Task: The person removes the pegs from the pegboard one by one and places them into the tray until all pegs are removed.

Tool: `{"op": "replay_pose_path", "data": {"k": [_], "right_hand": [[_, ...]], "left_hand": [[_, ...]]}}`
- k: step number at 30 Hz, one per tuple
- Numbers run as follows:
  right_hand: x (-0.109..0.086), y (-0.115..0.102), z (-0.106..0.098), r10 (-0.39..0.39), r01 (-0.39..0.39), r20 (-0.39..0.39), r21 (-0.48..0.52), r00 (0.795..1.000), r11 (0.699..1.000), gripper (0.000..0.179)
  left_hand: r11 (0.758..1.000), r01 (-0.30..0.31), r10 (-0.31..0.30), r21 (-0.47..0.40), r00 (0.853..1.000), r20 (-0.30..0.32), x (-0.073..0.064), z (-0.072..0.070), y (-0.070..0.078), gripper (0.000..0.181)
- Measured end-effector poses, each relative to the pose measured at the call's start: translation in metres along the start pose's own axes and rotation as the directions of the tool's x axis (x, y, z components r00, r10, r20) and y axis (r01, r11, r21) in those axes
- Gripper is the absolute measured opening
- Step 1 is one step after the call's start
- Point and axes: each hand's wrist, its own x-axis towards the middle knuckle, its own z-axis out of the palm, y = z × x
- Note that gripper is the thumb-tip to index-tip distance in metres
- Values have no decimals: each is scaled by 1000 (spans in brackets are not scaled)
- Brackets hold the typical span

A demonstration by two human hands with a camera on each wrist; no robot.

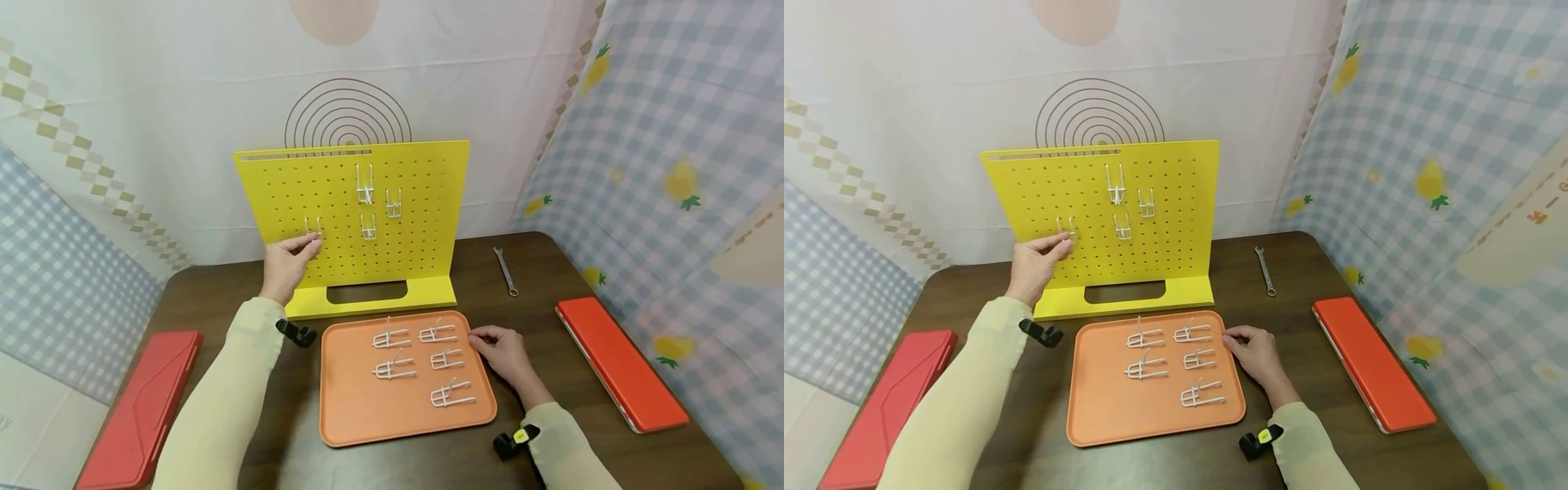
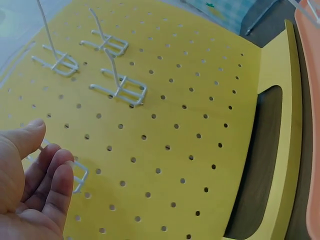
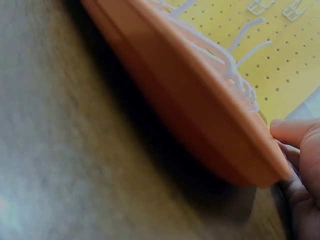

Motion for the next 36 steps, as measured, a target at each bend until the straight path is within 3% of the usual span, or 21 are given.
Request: {"op": "replay_pose_path", "data": {"k": [6, 11, 19, 28, 32, 36], "right_hand": [[-1, 1, 1, 3, -3, -1, -7, 1000, 1000, 12], [0, -2, 1, 29, -29, 3, -20, 1000, 999, 16], [0, 1, 2, 33, -32, 13, -52, 999, 998, 20], [-5, 7, 0, 30, -31, -6, -61, 1000, 998, 17], [-3, 7, 2, 26, -26, -6, -61, 1000, 998, 18], [-1, 5, 5, 30, -30, -6, -51, 1000, 998, 16]], "left_hand": [[999, -41, 41, -14, 999, 7, -4, -4, 6, 30], [992, -98, 99, 81, 995, -8, -20, -9, 8, 33], [922, -233, 245, 308, 970, 2, -51, -18, -4, 24], [876, -298, 264, 379, 954, 140, -78, -10, -24, 13], [857, -328, 270, 397, 943, 194, -83, -8, -27, 12], [848, -324, 237, 420, 940, 246, -87, -5, -32, 12]]}}
